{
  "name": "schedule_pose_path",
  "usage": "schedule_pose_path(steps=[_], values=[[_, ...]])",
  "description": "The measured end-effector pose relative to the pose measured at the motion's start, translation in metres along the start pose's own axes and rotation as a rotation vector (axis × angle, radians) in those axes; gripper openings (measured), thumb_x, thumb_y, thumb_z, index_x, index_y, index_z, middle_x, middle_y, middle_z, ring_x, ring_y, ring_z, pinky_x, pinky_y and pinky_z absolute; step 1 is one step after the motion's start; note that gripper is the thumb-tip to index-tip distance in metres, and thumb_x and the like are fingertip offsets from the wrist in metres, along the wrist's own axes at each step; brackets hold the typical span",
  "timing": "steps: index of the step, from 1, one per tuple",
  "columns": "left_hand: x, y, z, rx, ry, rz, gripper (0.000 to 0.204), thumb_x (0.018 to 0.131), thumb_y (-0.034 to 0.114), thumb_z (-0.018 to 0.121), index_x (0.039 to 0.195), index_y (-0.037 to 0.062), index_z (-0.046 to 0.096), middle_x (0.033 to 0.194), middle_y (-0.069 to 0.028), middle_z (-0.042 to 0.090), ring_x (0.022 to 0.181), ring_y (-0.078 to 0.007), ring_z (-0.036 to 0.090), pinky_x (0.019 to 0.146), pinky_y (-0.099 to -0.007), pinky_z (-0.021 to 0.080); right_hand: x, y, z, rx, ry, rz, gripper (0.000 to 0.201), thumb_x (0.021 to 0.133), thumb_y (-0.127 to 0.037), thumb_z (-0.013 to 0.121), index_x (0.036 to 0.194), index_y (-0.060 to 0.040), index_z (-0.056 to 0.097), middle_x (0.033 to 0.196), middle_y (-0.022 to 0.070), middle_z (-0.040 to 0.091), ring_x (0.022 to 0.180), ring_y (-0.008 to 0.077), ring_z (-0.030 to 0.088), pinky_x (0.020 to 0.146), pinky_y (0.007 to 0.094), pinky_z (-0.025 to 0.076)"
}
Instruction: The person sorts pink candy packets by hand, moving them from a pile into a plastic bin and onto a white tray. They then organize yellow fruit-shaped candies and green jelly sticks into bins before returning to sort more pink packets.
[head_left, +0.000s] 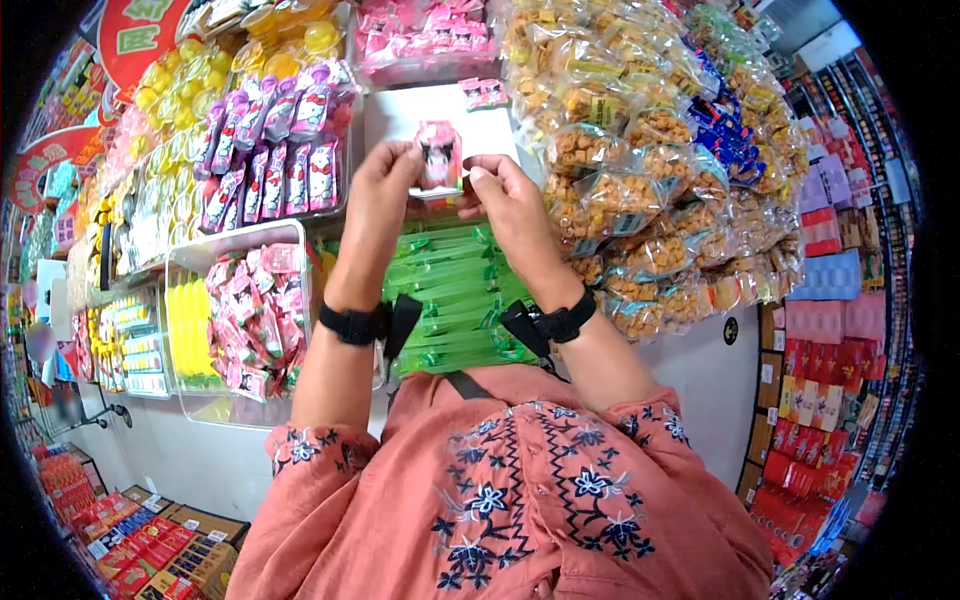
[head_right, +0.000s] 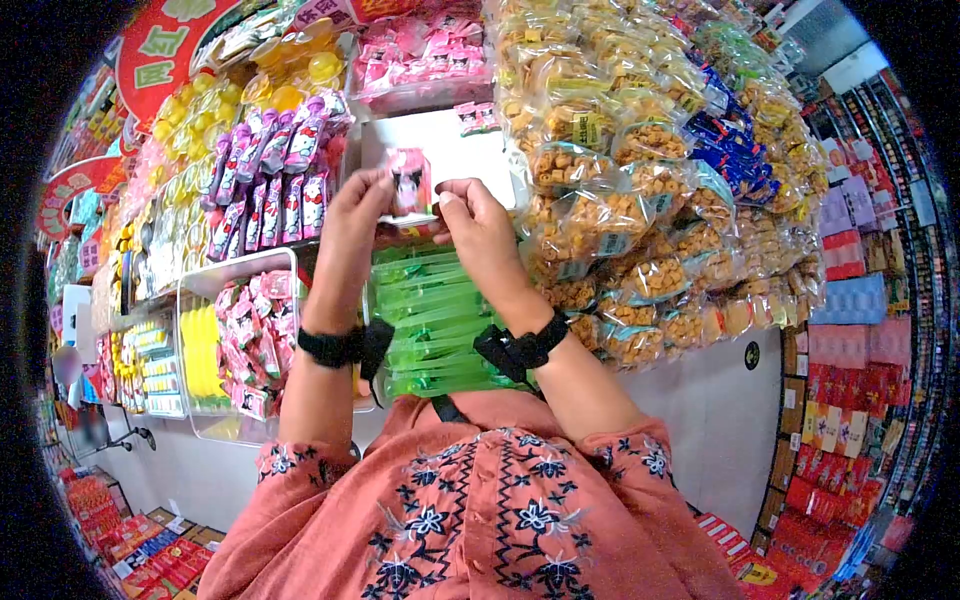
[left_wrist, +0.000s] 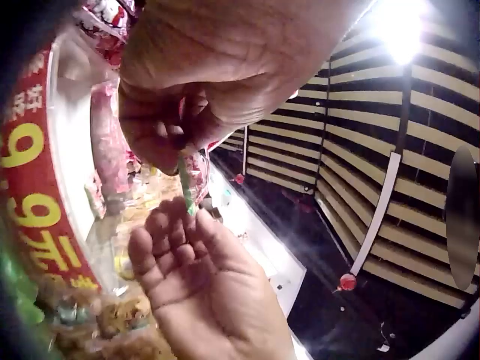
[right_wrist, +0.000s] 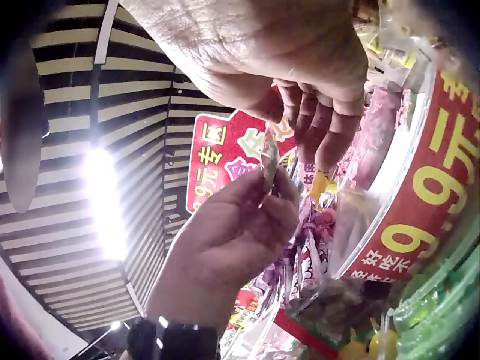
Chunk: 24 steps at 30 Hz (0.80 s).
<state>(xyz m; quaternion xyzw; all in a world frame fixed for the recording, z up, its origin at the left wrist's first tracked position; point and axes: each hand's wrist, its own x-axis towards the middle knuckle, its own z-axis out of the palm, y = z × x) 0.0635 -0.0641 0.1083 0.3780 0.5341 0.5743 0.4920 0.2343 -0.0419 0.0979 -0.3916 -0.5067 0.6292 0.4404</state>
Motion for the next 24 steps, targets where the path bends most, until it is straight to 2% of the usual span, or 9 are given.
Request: schedule_pose_path(steps=[3,4,8,13,17,18,21,22,24], values=[[0.051,0.005,0.004,0.04,0.011,-0.003,0.022,0.101,0.022,0.058,0.105,0.0011,0.061,0.082,-0.0036,0.064,0.072,-0.0122,0.062,0.06,-0.0284,0.055,0.019,0.017,0.0,-0.101,0.048,-0.11,0.022,0.101,-0.014,0.055,0.115,0.0032,0.059,0.097,0.0059,0.065,0.084,0.0132,0.065,0.076,0.0295,0.055],[0.073,-0.001,0.004,0.037,-0.014,-0.019,0.022,0.101,0.022,0.057,0.102,0.0006,0.062,0.082,-0.005,0.064,0.072,-0.0138,0.063,0.06,-0.0296,0.055,0.028,0.032,-0.003,-0.165,0.065,-0.114,0.021,0.098,-0.011,0.057,0.114,0.0024,0.06,0.103,0.0117,0.067,0.089,0.022,0.067,0.082,0.036,0.055],[0.146,-0.026,0.012,0.158,-0.008,-0.091,0.017,0.095,0.017,0.057,0.099,0.0011,0.063,0.084,-0.0058,0.065,0.075,-0.0172,0.067,0.061,-0.0327,0.057,0.032,0.039,-0.007,-0.656,0.134,-0.339,0.023,0.09,-0.007,0.061,0.112,0.0009,0.061,0.109,0.0213,0.065,0.103,0.0415,0.062,0.088,0.0444,0.051],[0.216,-0.081,0.02,0.255,0.031,-0.218,0.013,0.092,0.015,0.057,0.099,0.0066,0.063,0.082,-0.0029,0.065,0.076,-0.0163,0.068,0.064,-0.035,0.055,0.033,0.061,-0.016,-0.865,0.131,-0.429,0.023,0.086,-0.004,0.063,0.109,0.0009,0.06,0.104,0.0208,0.063,0.097,0.0417,0.061,0.085,0.0497,0.05],[0.269,-0.131,0.008,0.181,-0.062,-0.283,0.007,0.086,0.009,0.057,0.087,0.0058,0.063,0.075,-0.0048,0.066,0.063,-0.017,0.063,0.057,-0.0333,0.049,0.034,0.073,-0.022,-0.872,0.106,-0.399,0.023,0.085,-0.003,0.063,0.107,0.0016,0.06,0.102,0.0213,0.062,0.097,0.0414,0.06,0.086,0.0495,0.05],[0.265,-0.128,0.018,0.205,0.051,-0.258,0.009,0.087,0.009,0.058,0.085,0.0035,0.065,0.073,-0.0066,0.064,0.054,-0.0157,0.056,0.054,-0.032,0.045,0.033,0.072,-0.022,-0.901,0.108,-0.424,0.024,0.085,-0.003,0.063,0.108,0.0016,0.06,0.102,0.0212,0.062,0.097,0.0413,0.06,0.086,0.0493,0.05],[0.305,-0.156,0.0,0.568,-0.187,-0.255,0.025,0.087,0.009,0.059,0.108,-0.0031,0.067,0.083,-0.0158,0.071,0.076,-0.0306,0.071,0.067,-0.0395,0.056,0.031,0.075,-0.021,-0.955,0.104,-0.446,0.024,0.085,-0.004,0.064,0.108,0.0012,0.06,0.103,0.0194,0.062,0.098,0.0396,0.059,0.09,0.0481,0.048],[0.327,-0.189,-0.012,0.496,-0.124,-0.113,0.027,0.088,0.011,0.063,0.111,-0.0017,0.066,0.089,-0.0171,0.07,0.083,-0.031,0.069,0.07,-0.0399,0.055,0.03,0.074,-0.021,-0.966,0.102,-0.448,0.024,0.085,-0.004,0.064,0.108,0.0012,0.06,0.103,0.0191,0.062,0.099,0.0391,0.059,0.091,0.0479,0.048],[0.309,-0.18,-0.006,0.741,-0.01,0.003,0.034,0.089,0.015,0.065,0.12,0.0012,0.062,0.105,-0.0219,0.065,0.097,-0.0351,0.064,0.08,-0.0416,0.053,0.029,0.071,-0.021,-0.976,0.093,-0.448,0.024,0.084,-0.004,0.064,0.108,0.001,0.06,0.103,0.0186,0.062,0.101,0.0383,0.059,0.093,0.0476,0.047]])
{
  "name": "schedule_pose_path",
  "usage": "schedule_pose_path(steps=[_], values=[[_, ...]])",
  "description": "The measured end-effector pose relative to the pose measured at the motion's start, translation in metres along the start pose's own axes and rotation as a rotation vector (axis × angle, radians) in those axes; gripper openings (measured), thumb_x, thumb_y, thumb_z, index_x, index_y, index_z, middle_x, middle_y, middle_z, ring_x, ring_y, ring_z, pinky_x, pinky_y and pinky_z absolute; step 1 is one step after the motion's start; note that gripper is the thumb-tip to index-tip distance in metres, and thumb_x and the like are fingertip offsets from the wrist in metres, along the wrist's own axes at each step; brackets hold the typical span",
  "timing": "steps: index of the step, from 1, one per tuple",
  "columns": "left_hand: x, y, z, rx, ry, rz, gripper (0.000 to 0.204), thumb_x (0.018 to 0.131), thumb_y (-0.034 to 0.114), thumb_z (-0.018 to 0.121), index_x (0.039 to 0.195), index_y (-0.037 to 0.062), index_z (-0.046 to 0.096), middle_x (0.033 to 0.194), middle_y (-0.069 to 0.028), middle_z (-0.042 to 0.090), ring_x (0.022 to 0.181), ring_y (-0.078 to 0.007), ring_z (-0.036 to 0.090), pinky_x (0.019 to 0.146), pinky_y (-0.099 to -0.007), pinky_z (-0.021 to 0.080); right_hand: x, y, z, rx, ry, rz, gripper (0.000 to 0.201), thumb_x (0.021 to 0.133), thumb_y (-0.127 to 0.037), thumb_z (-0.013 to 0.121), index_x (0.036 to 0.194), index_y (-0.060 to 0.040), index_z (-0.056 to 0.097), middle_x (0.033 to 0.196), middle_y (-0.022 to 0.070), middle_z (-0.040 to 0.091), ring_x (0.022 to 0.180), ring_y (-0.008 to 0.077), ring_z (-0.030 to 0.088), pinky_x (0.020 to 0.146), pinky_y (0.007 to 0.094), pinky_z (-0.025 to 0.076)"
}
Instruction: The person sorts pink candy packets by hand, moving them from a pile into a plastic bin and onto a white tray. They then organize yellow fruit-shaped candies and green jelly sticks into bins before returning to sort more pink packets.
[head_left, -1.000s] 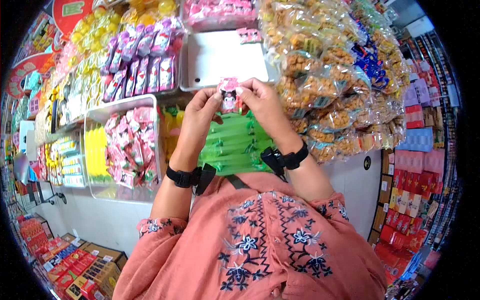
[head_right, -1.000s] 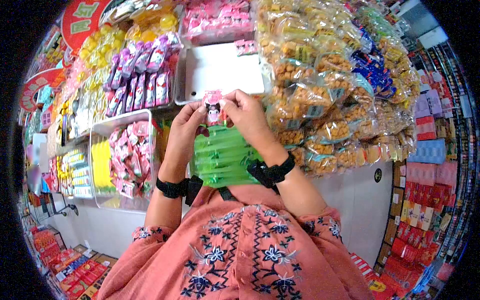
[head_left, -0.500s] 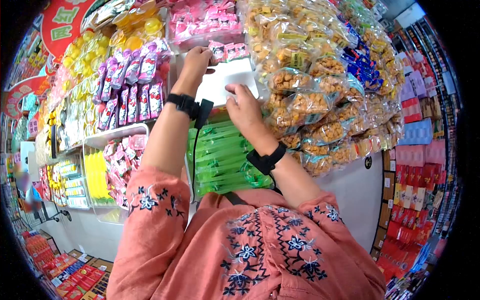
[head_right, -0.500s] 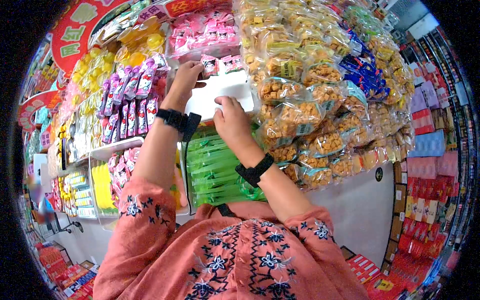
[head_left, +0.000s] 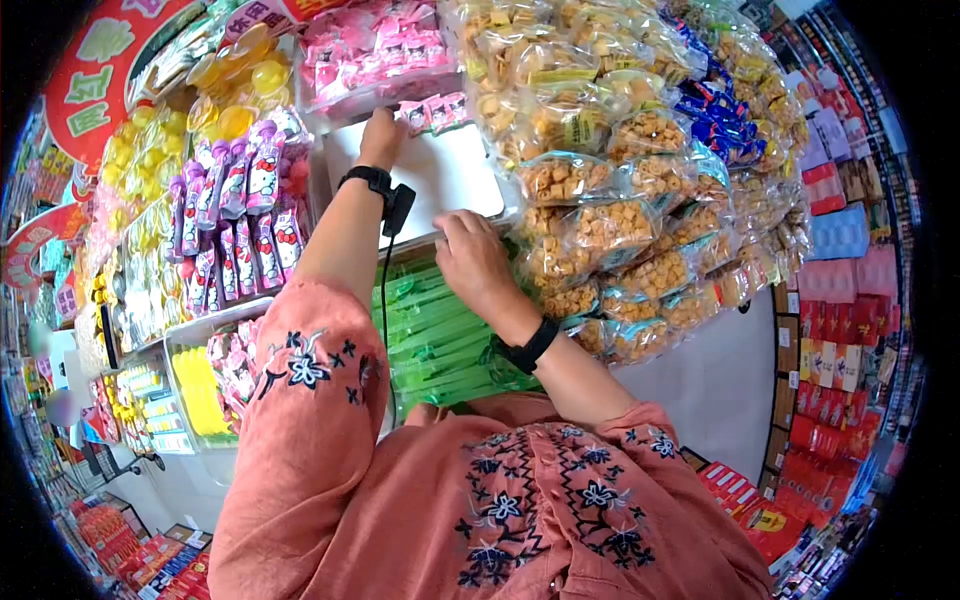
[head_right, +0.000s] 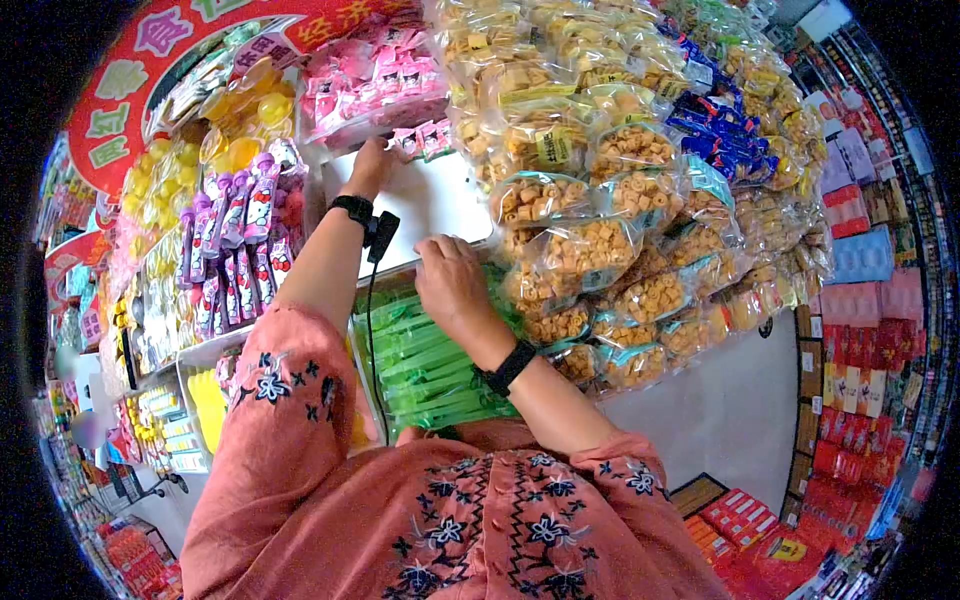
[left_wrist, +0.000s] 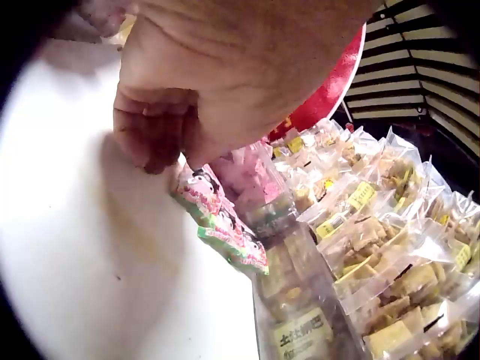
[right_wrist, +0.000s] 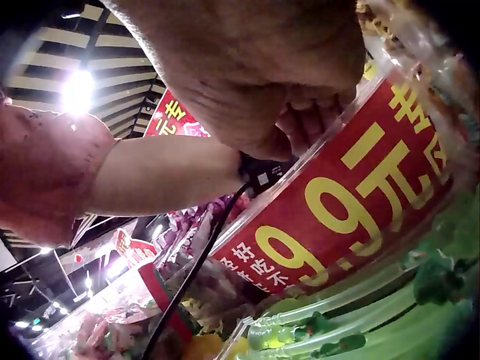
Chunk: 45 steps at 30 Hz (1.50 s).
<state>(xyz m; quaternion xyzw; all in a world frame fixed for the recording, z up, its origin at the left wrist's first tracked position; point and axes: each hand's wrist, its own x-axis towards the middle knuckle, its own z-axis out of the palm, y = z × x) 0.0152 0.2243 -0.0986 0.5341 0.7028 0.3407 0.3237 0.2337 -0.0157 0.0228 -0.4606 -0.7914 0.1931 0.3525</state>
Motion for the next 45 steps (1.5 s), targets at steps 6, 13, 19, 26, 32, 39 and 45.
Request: schedule_pose_path(steps=[6,13,19,26,32,39,45], values=[[-0.05,0.039,-0.011,0.397,0.051,0.326,0.047,0.094,0.025,0.065,0.137,0.0109,0.055,0.141,-0.0263,0.051,0.124,-0.0423,0.055,0.1,-0.0468,0.05,-0.002,-0.002,0.001,-0.04,-0.017,-0.021,0.025,0.083,-0.004,0.064,0.107,0.001,0.06,0.104,0.0186,0.062,0.102,0.0377,0.058,0.097,0.0473,0.045],[-0.058,0.042,-0.005,0.63,-0.087,0.45,0.033,0.097,0.027,0.054,0.128,0.0183,0.058,0.133,-0.016,0.058,0.118,-0.0401,0.06,0.093,-0.0564,0.051,-0.002,-0.001,-0.001,-0.088,-0.04,-0.062,0.022,0.085,-0.003,0.061,0.106,0.0004,0.06,0.102,0.0184,0.062,0.101,0.037,0.058,0.1,0.0471,0.044],[-0.067,0.043,-0.006,0.633,-0.107,0.41,0.033,0.097,0.032,0.056,0.126,0.0157,0.059,0.124,-0.0189,0.061,0.11,-0.0411,0.063,0.089,-0.0551,0.053,-0.004,-0.004,-0.001,-0.085,-0.029,-0.049,0.017,0.084,-0.004,0.059,0.101,-0.0004,0.061,0.1,0.0177,0.062,0.1,0.037,0.058,0.099,0.0472,0.044],[-0.026,0.027,-0.006,0.538,0.022,0.281,0.043,0.094,0.031,0.065,0.119,-0.0032,0.06,0.112,-0.0273,0.069,0.101,-0.0384,0.068,0.082,-0.0436,0.056,-0.002,-0.002,0.0,-0.077,0.008,-0.081,0.016,0.084,-0.003,0.059,0.099,-0.0002,0.061,0.097,0.0173,0.062,0.097,0.0366,0.058,0.095,0.047,0.045],[-0.034,0.067,-0.019,0.562,-0.059,0.101,0.049,0.085,0.044,0.075,0.095,-0.0035,0.073,0.089,-0.0211,0.075,0.084,-0.0356,0.073,0.076,-0.0428,0.057,-0.002,0.001,0.004,-0.07,0.017,-0.069,0.015,0.082,-0.002,0.06,0.097,-0.0001,0.062,0.096,0.0171,0.062,0.095,0.036,0.059,0.093,0.0462,0.045],[0.015,0.021,-0.001,0.057,-0.274,0.033,0.028,0.079,0.029,0.075,0.082,0.001,0.076,0.074,-0.0174,0.072,0.074,-0.0272,0.073,0.068,-0.0359,0.056,-0.001,0.0,0.005,-0.077,-0.002,-0.057,0.016,0.081,-0.001,0.061,0.097,0.0,0.062,0.096,0.017,0.062,0.096,0.036,0.058,0.092,0.0461,0.045],[-0.013,0.049,-0.031,-0.35,-0.431,-0.094,0.014,0.088,0.02,0.071,0.089,0.0065,0.074,0.071,-0.001,0.065,0.061,-0.0113,0.06,0.051,-0.028,0.042,0.0,-0.002,0.004,-0.074,0.002,-0.066,0.017,0.082,-0.003,0.061,0.098,-0.0006,0.061,0.095,0.0171,0.061,0.094,0.036,0.058,0.091,0.0467,0.045]])
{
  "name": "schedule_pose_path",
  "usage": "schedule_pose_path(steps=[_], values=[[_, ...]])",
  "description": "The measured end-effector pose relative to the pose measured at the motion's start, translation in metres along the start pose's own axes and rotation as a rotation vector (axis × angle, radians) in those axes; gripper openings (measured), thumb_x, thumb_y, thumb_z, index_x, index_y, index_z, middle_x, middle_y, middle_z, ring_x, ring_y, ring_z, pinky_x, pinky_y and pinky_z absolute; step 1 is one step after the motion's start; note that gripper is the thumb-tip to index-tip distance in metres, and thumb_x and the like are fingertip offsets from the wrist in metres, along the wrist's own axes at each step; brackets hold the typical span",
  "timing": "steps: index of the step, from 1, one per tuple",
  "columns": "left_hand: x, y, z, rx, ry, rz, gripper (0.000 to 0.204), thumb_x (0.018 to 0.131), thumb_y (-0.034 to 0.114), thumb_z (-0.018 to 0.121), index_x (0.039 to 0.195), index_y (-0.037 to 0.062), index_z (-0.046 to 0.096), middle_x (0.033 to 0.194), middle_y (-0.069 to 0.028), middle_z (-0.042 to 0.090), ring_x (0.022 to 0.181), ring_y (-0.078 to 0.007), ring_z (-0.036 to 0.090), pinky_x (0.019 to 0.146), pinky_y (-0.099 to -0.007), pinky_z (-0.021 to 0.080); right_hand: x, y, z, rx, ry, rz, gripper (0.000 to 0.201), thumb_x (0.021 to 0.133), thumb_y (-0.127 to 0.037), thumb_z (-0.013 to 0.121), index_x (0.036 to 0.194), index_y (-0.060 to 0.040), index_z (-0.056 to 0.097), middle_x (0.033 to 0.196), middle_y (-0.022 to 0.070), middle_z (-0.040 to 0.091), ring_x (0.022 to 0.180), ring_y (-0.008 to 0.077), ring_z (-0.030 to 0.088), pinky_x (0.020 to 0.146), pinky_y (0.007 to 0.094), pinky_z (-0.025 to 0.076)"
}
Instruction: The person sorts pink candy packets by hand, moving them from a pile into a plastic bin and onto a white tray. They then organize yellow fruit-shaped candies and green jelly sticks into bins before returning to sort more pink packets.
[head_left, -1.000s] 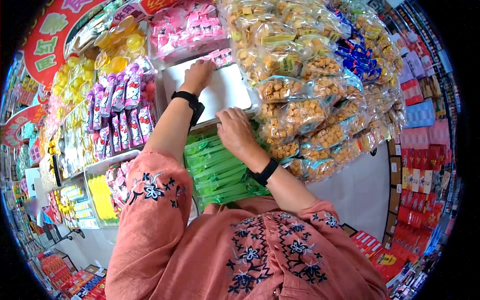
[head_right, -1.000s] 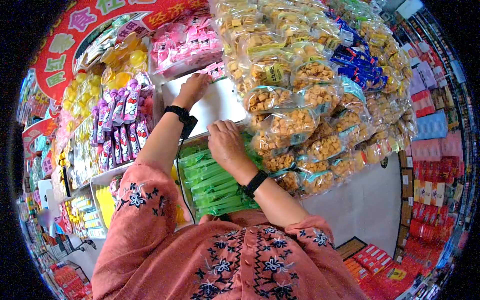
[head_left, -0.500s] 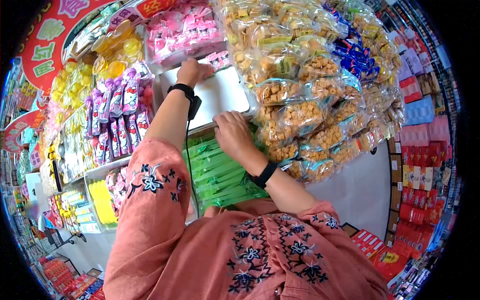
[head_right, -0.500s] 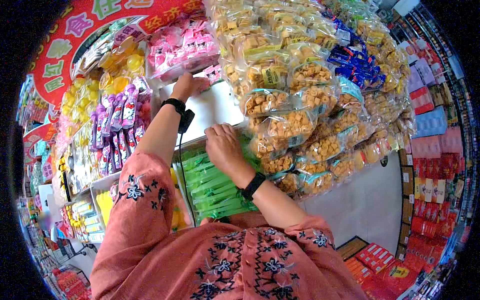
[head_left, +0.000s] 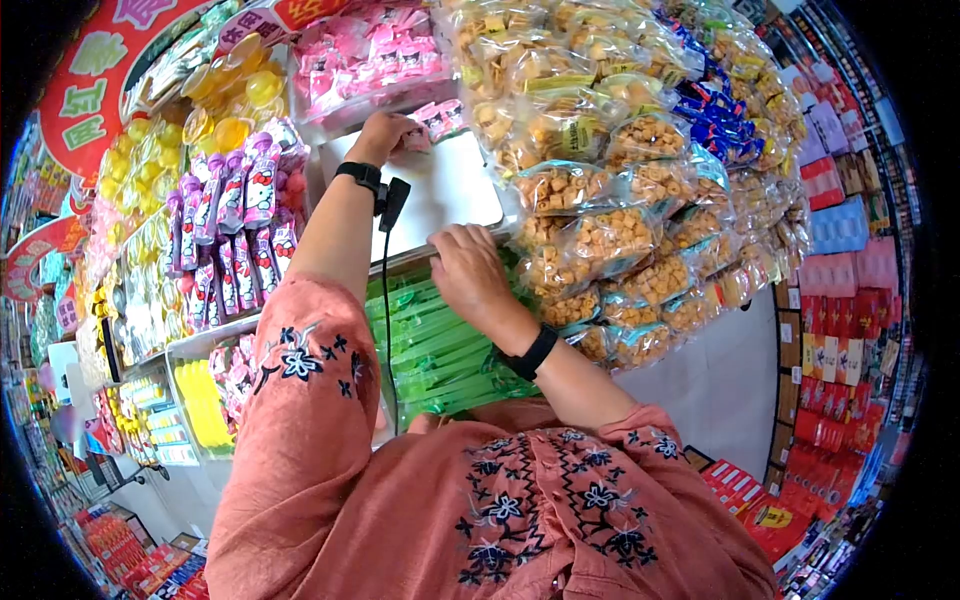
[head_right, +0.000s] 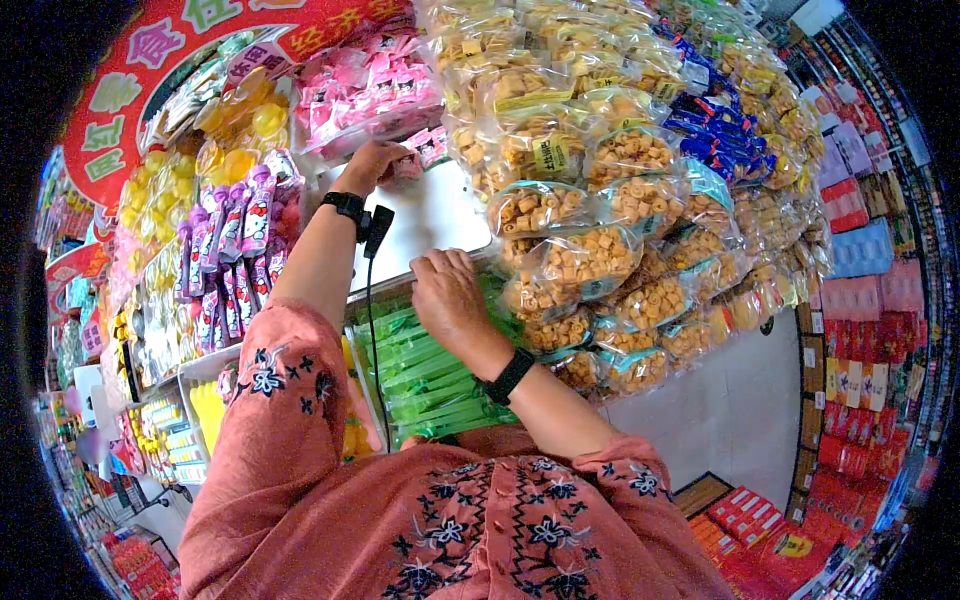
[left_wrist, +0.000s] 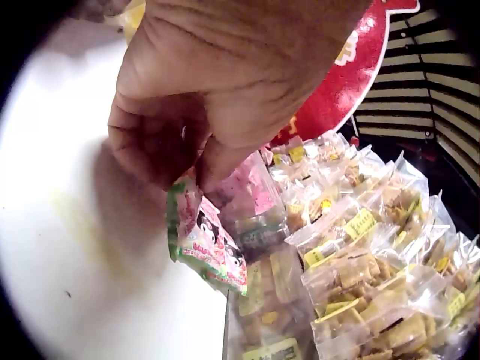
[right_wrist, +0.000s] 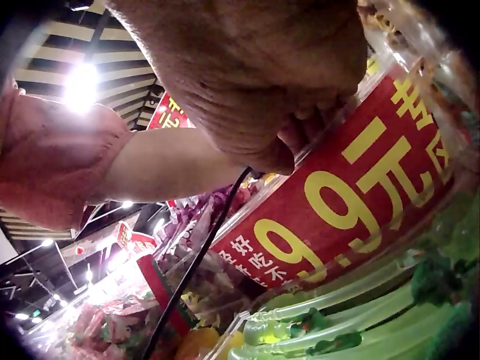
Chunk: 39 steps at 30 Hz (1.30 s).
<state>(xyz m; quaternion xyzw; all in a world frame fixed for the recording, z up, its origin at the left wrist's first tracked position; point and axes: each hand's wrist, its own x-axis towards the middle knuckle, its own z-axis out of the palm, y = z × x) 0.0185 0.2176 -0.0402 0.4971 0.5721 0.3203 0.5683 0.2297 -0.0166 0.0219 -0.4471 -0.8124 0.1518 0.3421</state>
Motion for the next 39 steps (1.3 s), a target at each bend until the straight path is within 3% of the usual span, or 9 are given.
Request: schedule_pose_path(steps=[7,13,16,22,25,30,35,37,39], values=[[-0.012,0.01,0.01,-0.267,0.051,0.027,0.025,0.096,0.022,0.065,0.119,0.0112,0.061,0.086,0.0031,0.064,0.064,-0.0077,0.057,0.058,-0.0257,0.046,0.0,0.002,0.0,-0.003,-0.004,-0.005,0.016,0.082,-0.003,0.06,0.098,-0.0017,0.061,0.095,0.0168,0.061,0.094,0.0354,0.058,0.09,0.0462,0.045],[0.025,-0.017,0.01,-0.29,0.119,0.19,0.026,0.092,0.003,0.064,0.118,0.0057,0.062,0.098,-0.0024,0.064,0.083,-0.0146,0.062,0.067,-0.0299,0.053,0.0,0.001,-0.002,-0.014,-0.015,-0.017,0.016,0.082,-0.004,0.06,0.098,-0.0021,0.061,0.094,0.0157,0.061,0.095,0.0342,0.058,0.091,0.0453,0.044],[0.019,-0.009,0.011,-0.159,0.152,0.082,0.03,0.09,-0.004,0.061,0.119,0.005,0.062,0.099,-0.0029,0.064,0.087,-0.0143,0.061,0.072,-0.0287,0.052,0.0,0.002,-0.001,-0.031,-0.011,-0.024,0.015,0.083,-0.003,0.06,0.098,-0.0018,0.061,0.094,0.0148,0.061,0.094,0.0332,0.058,0.091,0.0448,0.044],[0.015,-0.005,0.012,-0.275,0.091,0.021,0.026,0.09,-0.006,0.056,0.112,0.0037,0.067,0.099,-0.0039,0.067,0.089,-0.0151,0.062,0.082,-0.0276,0.05,0.001,0.001,-0.002,-0.038,-0.021,-0.027,0.014,0.083,-0.003,0.061,0.097,-0.0017,0.061,0.092,0.0139,0.06,0.093,0.0322,0.058,0.09,0.0446,0.044],[0.041,-0.032,0.006,-0.343,0.085,0.152,0.027,0.092,-0.004,0.055,0.112,0.0025,0.072,0.102,-0.0055,0.07,0.094,-0.016,0.064,0.085,-0.0262,0.05,0.0,0.003,0.0,-0.044,-0.021,-0.031,0.015,0.082,-0.003,0.06,0.097,-0.0019,0.061,0.091,0.0135,0.06,0.092,0.0319,0.057,0.089,0.0444,0.044],[0.045,-0.035,0.003,-0.108,0.123,0.2,0.027,0.092,0.006,0.06,0.116,0.0043,0.073,0.111,-0.009,0.071,0.103,-0.0203,0.065,0.09,-0.0299,0.05,0.0,0.004,0.001,-0.043,-0.009,-0.034,0.013,0.082,-0.003,0.06,0.095,-0.0026,0.061,0.09,0.013,0.059,0.092,0.032,0.057,0.089,0.0439,0.044],[0.126,-0.105,-0.009,0.323,0.245,0.42,0.028,0.091,0.016,0.062,0.117,0.0118,0.073,0.116,-0.0174,0.069,0.11,-0.0348,0.064,0.095,-0.0423,0.051,0.001,0.002,0.0,-0.059,-0.015,-0.024,0.01,0.082,-0.003,0.059,0.092,-0.0029,0.06,0.089,0.0131,0.059,0.091,0.0323,0.057,0.088,0.0443,0.043],[0.049,-0.044,0.015,0.879,0.372,0.579,0.03,0.092,0.02,0.06,0.119,0.0152,0.072,0.118,-0.0191,0.066,0.114,-0.0394,0.061,0.096,-0.0473,0.051,0.001,0.001,0.0,-0.054,-0.011,-0.032,0.01,0.082,-0.003,0.059,0.091,-0.003,0.06,0.088,0.0131,0.058,0.091,0.0324,0.056,0.088,0.0445,0.043],[0.023,-0.025,0.027,0.982,0.439,0.502,0.03,0.093,0.021,0.058,0.12,0.0168,0.07,0.12,-0.0176,0.063,0.115,-0.0385,0.059,0.094,-0.0495,0.052,0.0,0.002,-0.001,-0.055,-0.013,-0.036,0.009,0.082,-0.003,0.059,0.09,-0.0031,0.06,0.088,0.0133,0.058,0.091,0.0324,0.056,0.087,0.0445,0.043]])
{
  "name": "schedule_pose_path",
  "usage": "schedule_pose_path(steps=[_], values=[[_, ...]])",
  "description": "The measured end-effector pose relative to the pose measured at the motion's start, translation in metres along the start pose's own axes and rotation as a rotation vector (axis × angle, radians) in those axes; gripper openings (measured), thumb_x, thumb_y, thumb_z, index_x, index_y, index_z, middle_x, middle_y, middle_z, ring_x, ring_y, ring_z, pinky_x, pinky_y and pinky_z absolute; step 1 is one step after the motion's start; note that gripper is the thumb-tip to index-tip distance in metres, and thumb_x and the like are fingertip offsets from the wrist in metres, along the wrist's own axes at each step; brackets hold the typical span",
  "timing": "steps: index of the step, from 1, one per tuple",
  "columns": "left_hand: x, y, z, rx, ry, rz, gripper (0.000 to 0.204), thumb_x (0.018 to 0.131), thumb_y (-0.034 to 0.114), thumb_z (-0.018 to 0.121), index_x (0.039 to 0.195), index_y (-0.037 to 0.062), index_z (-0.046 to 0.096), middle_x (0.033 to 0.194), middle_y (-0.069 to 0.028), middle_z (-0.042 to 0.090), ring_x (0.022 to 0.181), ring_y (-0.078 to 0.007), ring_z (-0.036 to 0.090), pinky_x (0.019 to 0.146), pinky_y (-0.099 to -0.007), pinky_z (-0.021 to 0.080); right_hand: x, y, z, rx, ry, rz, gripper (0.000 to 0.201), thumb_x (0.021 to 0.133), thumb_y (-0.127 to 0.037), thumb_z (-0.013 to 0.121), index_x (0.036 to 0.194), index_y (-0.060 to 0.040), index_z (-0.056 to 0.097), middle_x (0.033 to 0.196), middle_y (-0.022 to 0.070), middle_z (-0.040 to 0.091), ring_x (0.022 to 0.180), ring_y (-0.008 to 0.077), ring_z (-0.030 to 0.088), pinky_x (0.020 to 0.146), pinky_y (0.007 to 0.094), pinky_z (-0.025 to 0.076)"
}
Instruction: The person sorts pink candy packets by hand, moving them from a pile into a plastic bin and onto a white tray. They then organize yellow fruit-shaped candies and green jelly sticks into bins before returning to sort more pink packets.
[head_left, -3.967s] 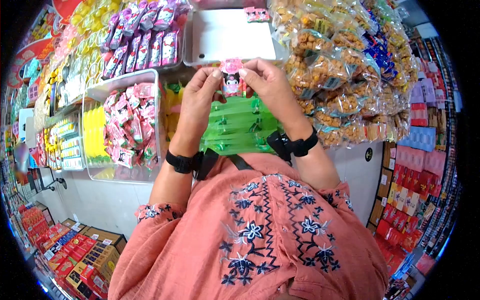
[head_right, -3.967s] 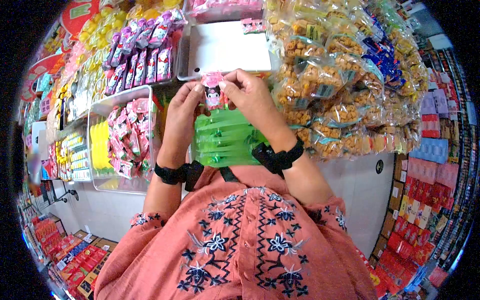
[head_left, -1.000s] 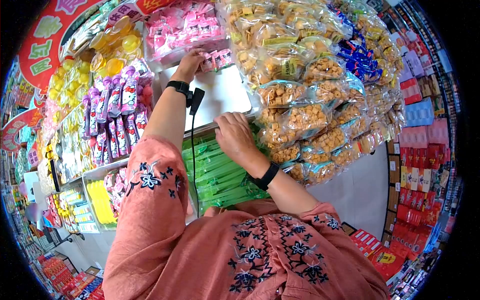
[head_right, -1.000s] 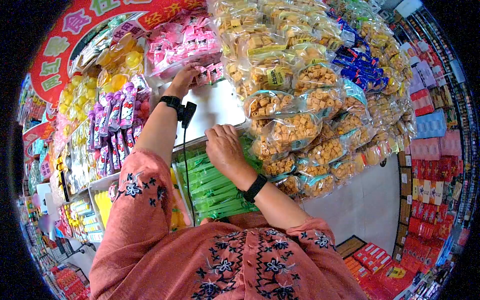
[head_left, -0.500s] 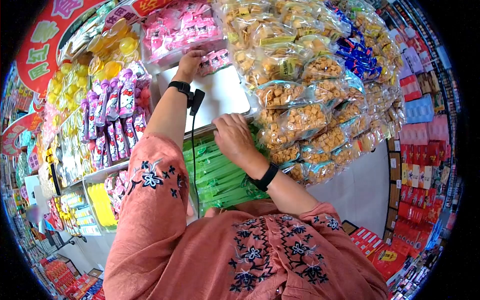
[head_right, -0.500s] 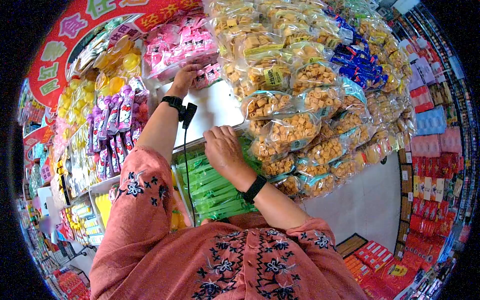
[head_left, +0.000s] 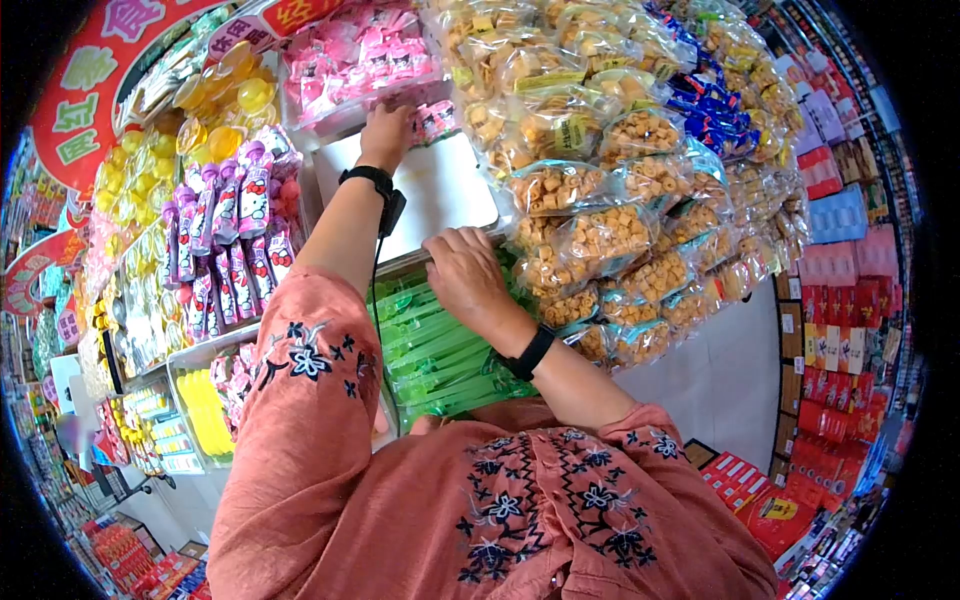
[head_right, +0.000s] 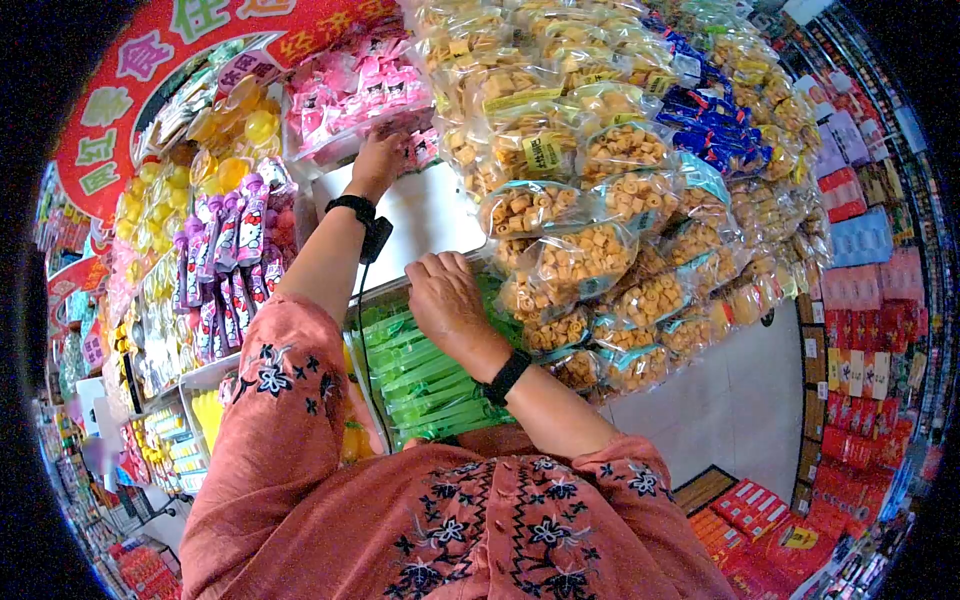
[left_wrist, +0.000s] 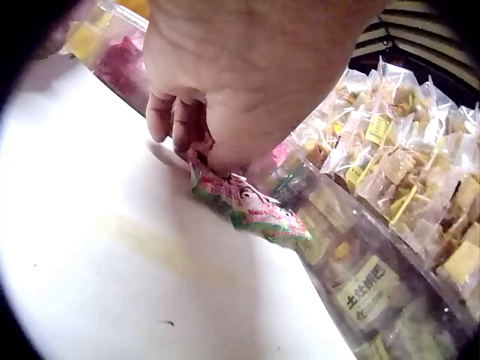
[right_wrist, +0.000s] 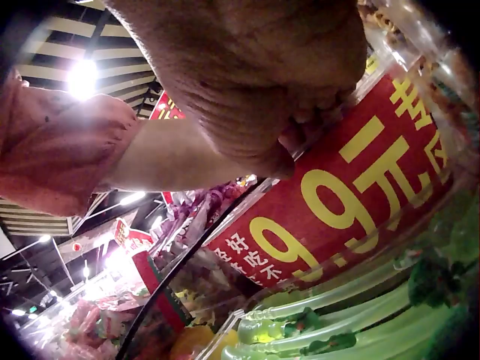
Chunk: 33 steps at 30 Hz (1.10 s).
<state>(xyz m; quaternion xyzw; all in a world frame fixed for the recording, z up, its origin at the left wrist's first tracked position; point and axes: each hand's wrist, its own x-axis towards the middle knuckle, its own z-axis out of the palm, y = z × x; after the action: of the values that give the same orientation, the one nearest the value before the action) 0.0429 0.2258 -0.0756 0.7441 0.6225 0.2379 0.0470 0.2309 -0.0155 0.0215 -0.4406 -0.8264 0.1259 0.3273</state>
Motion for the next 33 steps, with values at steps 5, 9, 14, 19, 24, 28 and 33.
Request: schedule_pose_path(steps=[5,9,14,19,24,28,33], values=[[-0.004,0.028,-0.024,0.274,-0.015,-0.088,0.029,0.093,0.024,0.059,0.12,0.0181,0.068,0.131,-0.0156,0.056,0.119,-0.037,0.056,0.094,-0.0505,0.051,-0.002,0.001,0.001,-0.003,0.002,-0.003,0.007,0.082,-0.003,0.058,0.089,-0.0032,0.059,0.088,0.0137,0.058,0.09,0.0326,0.056,0.087,0.0445,0.043],[0.006,-0.012,0.002,0.25,-0.156,0.08,0.034,0.09,0.031,0.065,0.121,0.0169,0.068,0.137,-0.0173,0.055,0.118,-0.0349,0.058,0.097,-0.0466,0.051,-0.002,0.001,0.001,0.0,0.009,-0.004,0.007,0.081,-0.003,0.059,0.089,-0.0032,0.058,0.089,0.014,0.058,0.09,0.0332,0.055,0.087,0.0449,0.043],[0.011,-0.032,-0.005,-0.006,-0.204,0.203,0.038,0.087,0.03,0.07,0.12,0.0112,0.068,0.13,-0.0227,0.058,0.111,-0.0396,0.06,0.096,-0.0473,0.05,-0.004,0.001,0.003,0.013,0.029,0.001,0.008,0.081,-0.003,0.06,0.089,-0.0036,0.058,0.089,0.0143,0.057,0.091,0.0333,0.055,0.088,0.0449,0.042],[-0.018,0.002,-0.041,-0.004,-0.195,0.164,0.046,0.084,0.028,0.074,0.125,0.0107,0.064,0.128,-0.0241,0.058,0.11,-0.0421,0.06,0.095,-0.0476,0.051,-0.003,0.0,0.001,0.017,0.014,0.015,0.008,0.081,-0.004,0.061,0.089,-0.0039,0.057,0.09,0.0142,0.057,0.092,0.0331,0.055,0.089,0.0448,0.042],[-0.025,0.02,-0.041,0.072,-0.337,0.19,0.041,0.083,0.027,0.071,0.119,0.0074,0.065,0.122,-0.022,0.06,0.111,-0.0413,0.06,0.093,-0.0487,0.053,-0.004,0.001,0.001,0.006,-0.008,0.015,0.007,0.082,-0.005,0.06,0.088,-0.0039,0.057,0.09,0.0139,0.057,0.092,0.0328,0.055,0.088,0.0445,0.042],[-0.021,0.038,-0.047,0.12,-0.328,0.107,0.034,0.087,0.027,0.066,0.115,0.0072,0.065,0.12,-0.0202,0.06,0.112,-0.0421,0.06,0.093,-0.0498,0.053,-0.003,0.002,0.001,0.008,-0.005,0.003,0.008,0.082,-0.005,0.059,0.089,-0.0038,0.058,0.09,0.0135,0.057,0.092,0.0325,0.055,0.088,0.0441,0.042],[-0.012,0.042,-0.051,0.255,-0.138,0.204,0.034,0.093,0.033,0.061,0.119,0.0108,0.065,0.122,-0.0192,0.06,0.116,-0.042,0.059,0.095,-0.0543,0.051,-0.003,0.003,0.002,0.005,-0.01,0.002,0.008,0.082,-0.004,0.059,0.09,-0.0039,0.059,0.091,0.0134,0.058,0.092,0.0322,0.055,0.088,0.0439,0.042]])
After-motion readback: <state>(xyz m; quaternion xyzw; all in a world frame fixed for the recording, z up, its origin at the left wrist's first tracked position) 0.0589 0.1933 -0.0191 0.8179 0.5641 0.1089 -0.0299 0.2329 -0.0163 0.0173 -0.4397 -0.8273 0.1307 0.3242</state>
